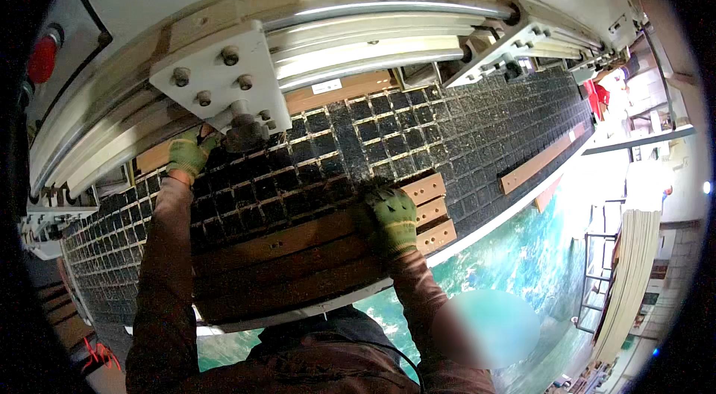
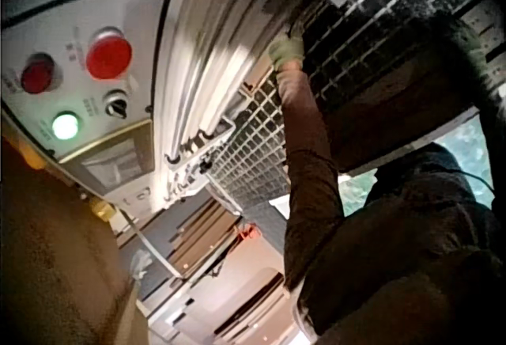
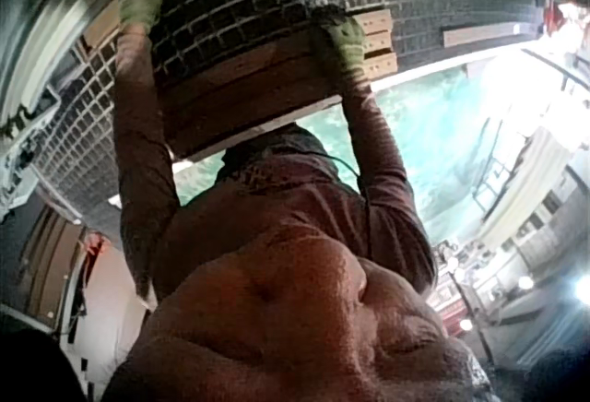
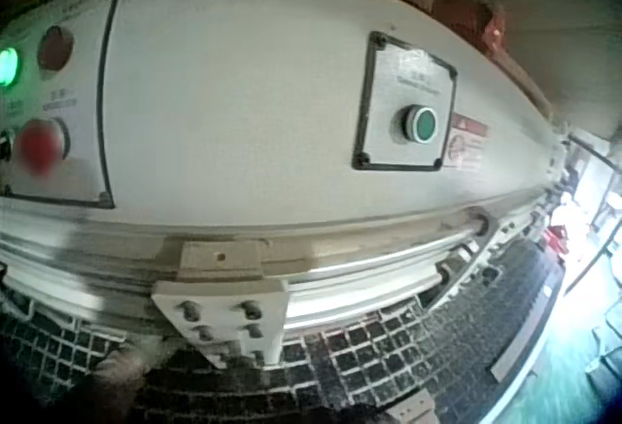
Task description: The person places wooden planks onto a CNC machine bed, aligns them, and presses a button to start the machine. The person repeats this process with multiple planks throughout the clip.
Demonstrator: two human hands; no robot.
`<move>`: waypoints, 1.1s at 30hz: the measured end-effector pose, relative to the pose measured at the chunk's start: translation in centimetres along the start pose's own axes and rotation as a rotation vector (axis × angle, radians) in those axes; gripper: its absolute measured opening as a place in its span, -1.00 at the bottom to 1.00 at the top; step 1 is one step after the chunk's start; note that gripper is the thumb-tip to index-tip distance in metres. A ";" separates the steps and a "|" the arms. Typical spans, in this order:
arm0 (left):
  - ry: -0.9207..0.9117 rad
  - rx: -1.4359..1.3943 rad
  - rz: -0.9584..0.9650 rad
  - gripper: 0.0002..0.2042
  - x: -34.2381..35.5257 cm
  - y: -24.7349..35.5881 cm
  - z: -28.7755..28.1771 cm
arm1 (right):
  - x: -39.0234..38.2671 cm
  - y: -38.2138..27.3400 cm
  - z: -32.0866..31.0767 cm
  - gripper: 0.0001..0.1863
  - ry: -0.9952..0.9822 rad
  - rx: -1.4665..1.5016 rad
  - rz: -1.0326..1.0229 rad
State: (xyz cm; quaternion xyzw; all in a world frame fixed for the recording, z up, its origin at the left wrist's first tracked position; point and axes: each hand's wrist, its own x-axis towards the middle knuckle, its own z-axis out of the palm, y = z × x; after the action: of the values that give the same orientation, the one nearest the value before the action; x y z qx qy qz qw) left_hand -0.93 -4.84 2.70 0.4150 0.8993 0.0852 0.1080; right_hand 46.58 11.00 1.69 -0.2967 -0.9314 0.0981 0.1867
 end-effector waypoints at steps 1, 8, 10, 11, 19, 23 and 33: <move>0.118 0.019 0.076 -0.43 0.0 -1.3 1.3 | -0.4 0.5 0.3 -0.67 -0.092 -0.023 0.029; 0.290 0.101 0.179 -0.51 -1.3 -0.2 2.5 | 0.5 -0.4 -0.6 -0.68 -0.071 0.019 0.047; 0.401 0.112 0.271 -0.57 -1.9 0.2 3.4 | 1.3 -1.4 -1.5 -0.68 -0.052 0.056 0.032; 0.428 0.134 0.288 -0.58 -2.0 1.1 3.5 | 0.9 -0.9 -1.2 -0.68 -0.036 0.017 0.023; 0.297 0.264 0.212 -0.47 -1.4 -0.1 7.3 | -0.6 1.2 1.7 -0.62 -0.014 -0.063 -0.055; 0.015 0.510 0.039 -0.36 -0.7 2.4 5.9 | 1.7 -0.6 -2.3 -0.61 0.086 0.171 -0.045; 0.239 -0.045 0.162 -0.30 -2.0 1.1 6.5 | 24.3 -20.2 -25.4 -0.42 0.528 0.110 -0.676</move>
State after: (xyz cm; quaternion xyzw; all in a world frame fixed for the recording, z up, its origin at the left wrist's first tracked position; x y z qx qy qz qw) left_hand 2.85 -5.29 -3.03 0.4704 0.8673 0.1627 0.0021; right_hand 28.18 10.93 37.82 0.0206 -0.8899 0.0019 0.4557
